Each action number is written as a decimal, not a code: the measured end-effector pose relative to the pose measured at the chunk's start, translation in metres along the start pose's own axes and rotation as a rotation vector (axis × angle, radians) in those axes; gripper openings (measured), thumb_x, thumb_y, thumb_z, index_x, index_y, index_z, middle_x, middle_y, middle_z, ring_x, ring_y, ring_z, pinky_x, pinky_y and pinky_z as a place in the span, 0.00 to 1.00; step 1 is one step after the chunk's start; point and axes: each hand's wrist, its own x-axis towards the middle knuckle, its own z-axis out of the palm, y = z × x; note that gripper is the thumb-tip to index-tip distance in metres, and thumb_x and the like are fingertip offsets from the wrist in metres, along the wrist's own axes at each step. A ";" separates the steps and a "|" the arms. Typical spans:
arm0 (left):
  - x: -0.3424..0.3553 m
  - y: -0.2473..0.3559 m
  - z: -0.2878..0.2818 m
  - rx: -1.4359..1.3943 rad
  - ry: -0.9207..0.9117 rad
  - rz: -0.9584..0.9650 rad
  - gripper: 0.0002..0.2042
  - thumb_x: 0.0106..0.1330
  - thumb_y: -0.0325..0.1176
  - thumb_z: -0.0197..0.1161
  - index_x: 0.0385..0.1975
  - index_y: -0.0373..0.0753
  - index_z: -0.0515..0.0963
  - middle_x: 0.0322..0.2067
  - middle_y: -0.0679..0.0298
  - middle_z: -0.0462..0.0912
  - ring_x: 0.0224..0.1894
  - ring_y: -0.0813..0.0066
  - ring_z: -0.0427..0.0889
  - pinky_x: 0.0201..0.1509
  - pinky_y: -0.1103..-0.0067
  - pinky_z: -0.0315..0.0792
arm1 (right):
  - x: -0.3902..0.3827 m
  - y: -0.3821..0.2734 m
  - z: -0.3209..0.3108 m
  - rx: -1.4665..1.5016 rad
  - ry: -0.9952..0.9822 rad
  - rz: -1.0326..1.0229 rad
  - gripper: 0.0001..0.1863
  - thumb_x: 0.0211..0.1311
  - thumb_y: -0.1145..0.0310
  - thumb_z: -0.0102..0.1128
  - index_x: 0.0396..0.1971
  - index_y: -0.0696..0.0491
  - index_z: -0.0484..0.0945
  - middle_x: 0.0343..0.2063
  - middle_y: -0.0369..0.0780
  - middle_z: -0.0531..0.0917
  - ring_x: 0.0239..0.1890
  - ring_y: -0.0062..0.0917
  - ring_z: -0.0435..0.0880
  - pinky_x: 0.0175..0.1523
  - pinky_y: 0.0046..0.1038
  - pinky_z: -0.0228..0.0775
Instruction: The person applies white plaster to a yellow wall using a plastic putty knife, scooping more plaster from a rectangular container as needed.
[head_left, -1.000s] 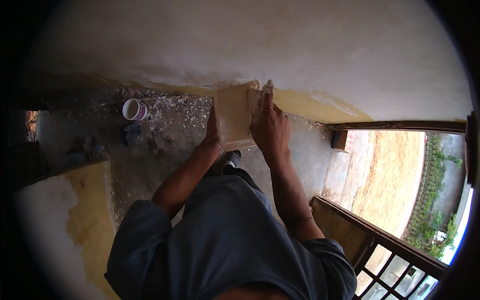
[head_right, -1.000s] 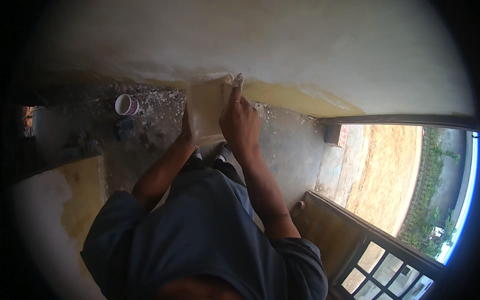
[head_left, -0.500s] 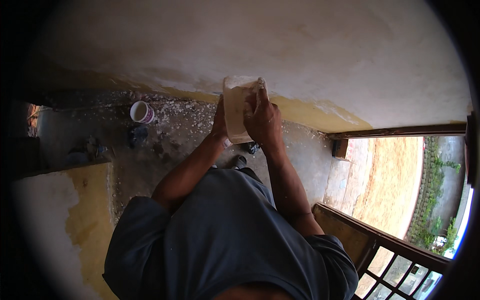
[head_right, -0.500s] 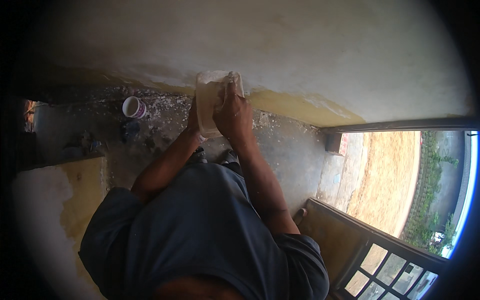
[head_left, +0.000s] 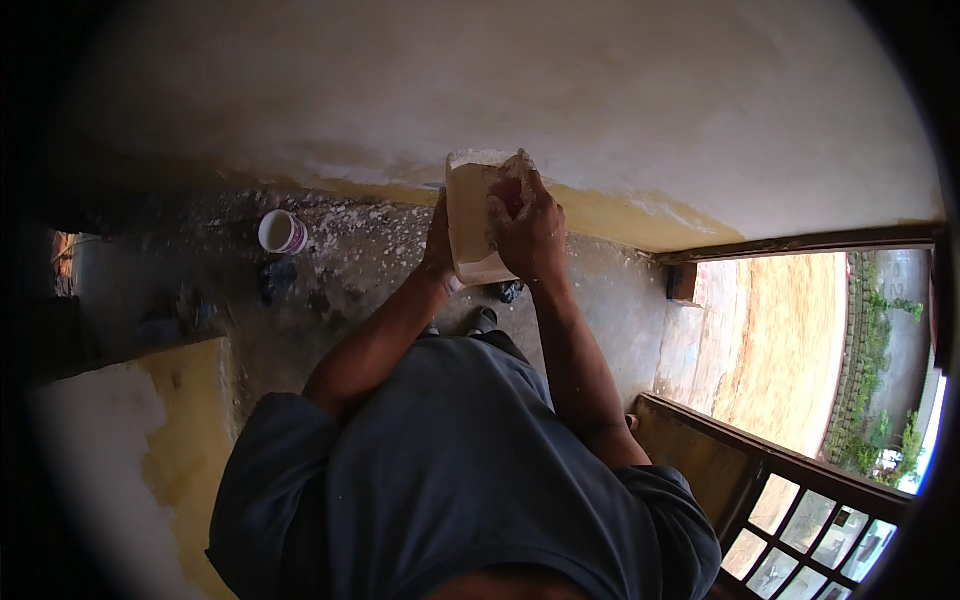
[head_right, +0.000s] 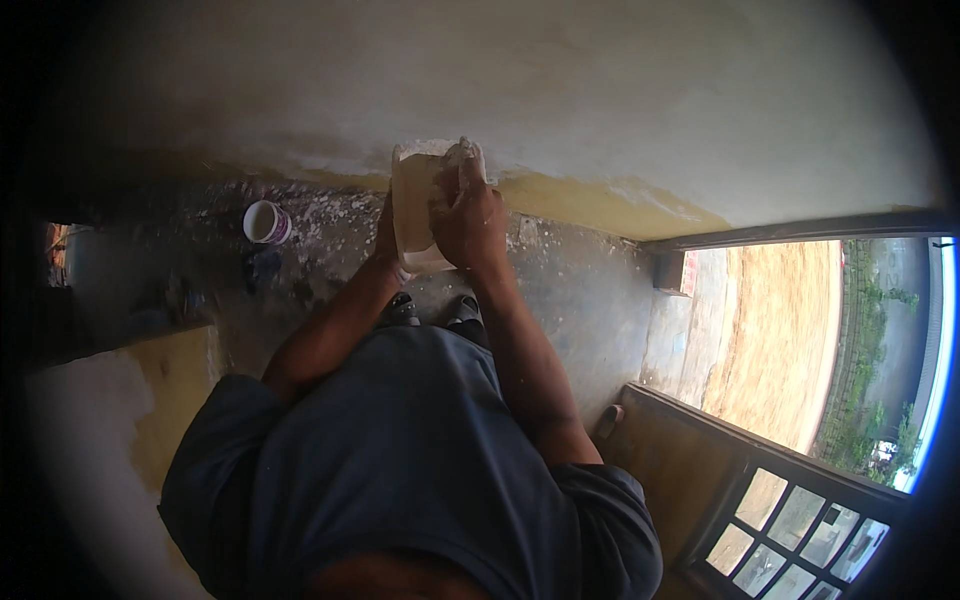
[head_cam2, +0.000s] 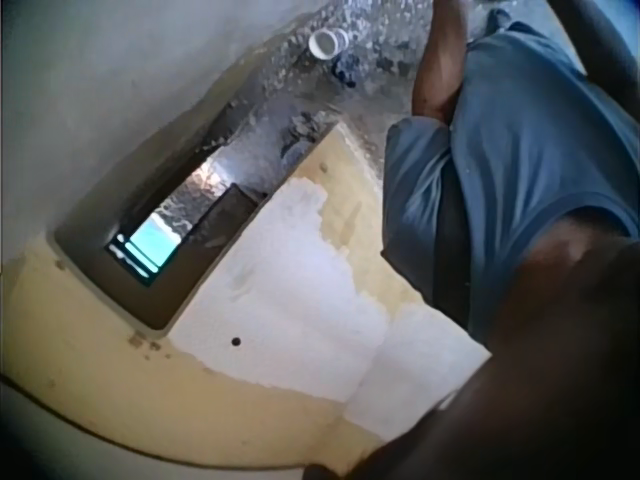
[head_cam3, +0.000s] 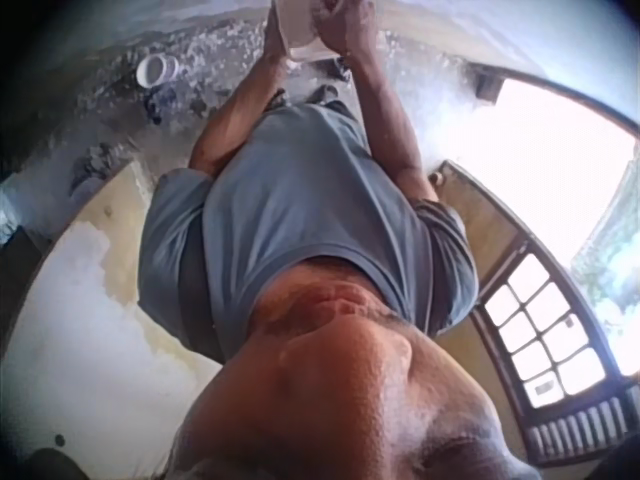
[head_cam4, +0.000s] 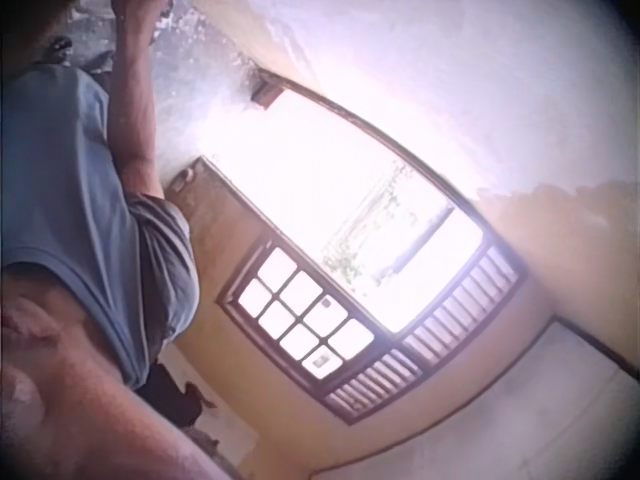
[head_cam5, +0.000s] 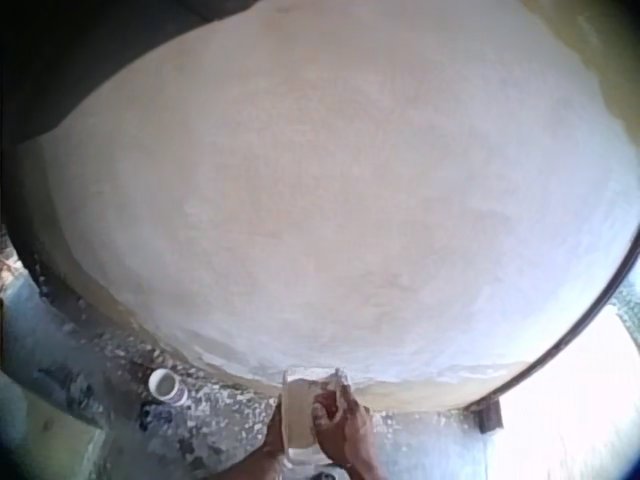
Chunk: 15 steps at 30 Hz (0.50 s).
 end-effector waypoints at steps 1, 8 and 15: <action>0.001 0.000 -0.002 0.002 -0.025 0.019 0.28 0.71 0.55 0.34 0.61 0.42 0.63 0.56 0.58 0.72 0.57 0.62 0.74 0.59 0.65 0.70 | 0.000 -0.001 0.002 0.000 0.003 0.004 0.27 0.53 0.72 0.56 0.56 0.57 0.66 0.31 0.48 0.83 0.35 0.47 0.82 0.40 0.41 0.74; -0.002 0.002 0.011 0.003 -0.025 0.032 0.27 0.71 0.54 0.35 0.62 0.43 0.63 0.57 0.58 0.71 0.57 0.62 0.73 0.60 0.65 0.70 | 0.003 0.006 -0.006 -0.108 -0.001 0.072 0.25 0.52 0.72 0.57 0.53 0.57 0.68 0.31 0.47 0.83 0.34 0.44 0.83 0.39 0.38 0.74; 0.002 -0.002 0.008 0.007 0.044 0.018 0.28 0.70 0.56 0.36 0.60 0.44 0.64 0.53 0.60 0.74 0.54 0.64 0.76 0.57 0.66 0.72 | 0.001 0.001 0.002 -0.058 0.020 0.090 0.26 0.52 0.75 0.57 0.54 0.58 0.69 0.30 0.44 0.83 0.31 0.36 0.83 0.39 0.32 0.74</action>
